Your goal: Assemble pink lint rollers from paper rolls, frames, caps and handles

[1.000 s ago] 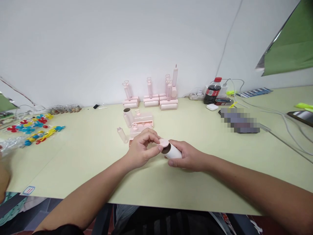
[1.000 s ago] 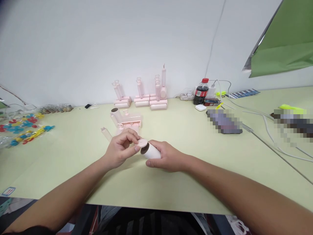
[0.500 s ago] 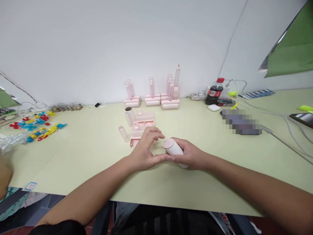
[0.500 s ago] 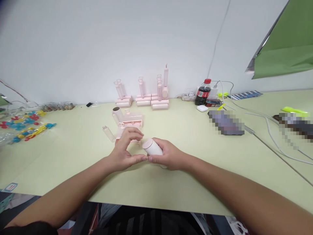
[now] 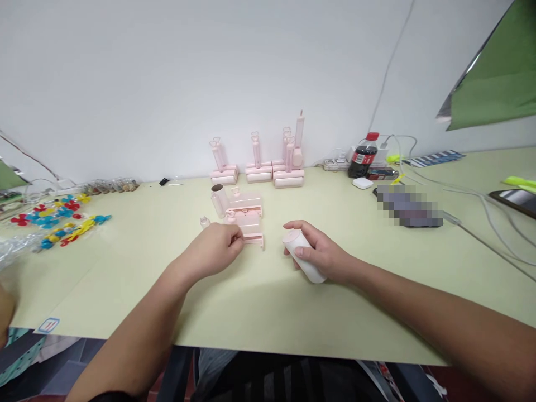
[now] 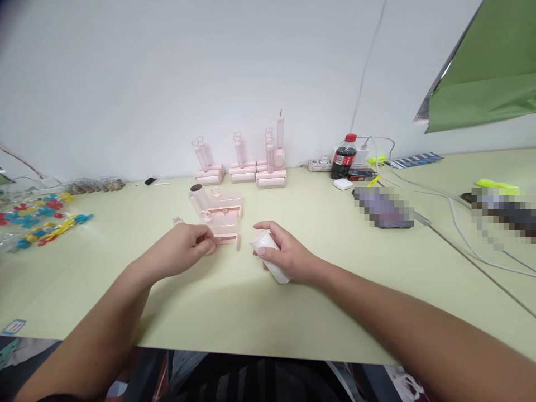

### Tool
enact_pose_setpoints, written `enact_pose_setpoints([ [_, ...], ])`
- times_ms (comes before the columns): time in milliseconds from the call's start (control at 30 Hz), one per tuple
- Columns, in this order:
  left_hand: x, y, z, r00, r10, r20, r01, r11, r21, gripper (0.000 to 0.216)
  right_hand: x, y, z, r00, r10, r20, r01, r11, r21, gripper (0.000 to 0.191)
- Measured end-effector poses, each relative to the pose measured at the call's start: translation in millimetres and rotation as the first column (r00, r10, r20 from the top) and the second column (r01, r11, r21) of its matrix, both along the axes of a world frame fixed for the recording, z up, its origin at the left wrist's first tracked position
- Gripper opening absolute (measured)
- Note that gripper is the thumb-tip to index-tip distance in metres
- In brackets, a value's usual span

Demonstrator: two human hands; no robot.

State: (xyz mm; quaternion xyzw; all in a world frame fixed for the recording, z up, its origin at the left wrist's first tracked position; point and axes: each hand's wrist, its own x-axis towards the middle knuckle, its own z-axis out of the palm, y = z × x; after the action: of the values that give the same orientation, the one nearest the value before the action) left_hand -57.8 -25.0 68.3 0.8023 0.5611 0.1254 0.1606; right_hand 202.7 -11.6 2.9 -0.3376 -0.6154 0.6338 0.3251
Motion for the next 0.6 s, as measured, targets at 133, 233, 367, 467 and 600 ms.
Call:
enact_pose_setpoints([
  [133,0.1,3.7,-9.4,0.942,0.058,-0.331,-0.099,0.989,-0.107,0.031,1.5,1.1,-2.2,0.999,-0.042,-0.031,0.042,0.999,-0.023,0.05],
  [233,6.7,7.5,-20.1,0.918,0.061,-0.391,-0.112,0.988,-0.109,0.025,0.4,0.9,-2.0,0.997,-0.077,-0.025,0.075,0.996,-0.053,0.041],
  [367,10.6,7.7,-21.5,0.911,0.014,-0.413,-0.075,0.988,-0.133,0.022,-2.3,0.8,3.3,0.991,-0.128,-0.022,0.127,0.99,-0.064,0.038],
  [467,9.9,3.0,-13.3,0.96,-0.172,-0.22,0.118,0.964,-0.24,0.023,-2.5,3.4,6.8,0.98,-0.197,-0.009,0.197,0.98,-0.019,0.034],
  [600,8.7,-0.7,-2.1,0.908,-0.327,0.263,0.389,0.89,-0.239,0.015,-1.6,9.6,6.8,0.944,-0.329,-0.004,0.329,0.943,-0.047,0.028],
])
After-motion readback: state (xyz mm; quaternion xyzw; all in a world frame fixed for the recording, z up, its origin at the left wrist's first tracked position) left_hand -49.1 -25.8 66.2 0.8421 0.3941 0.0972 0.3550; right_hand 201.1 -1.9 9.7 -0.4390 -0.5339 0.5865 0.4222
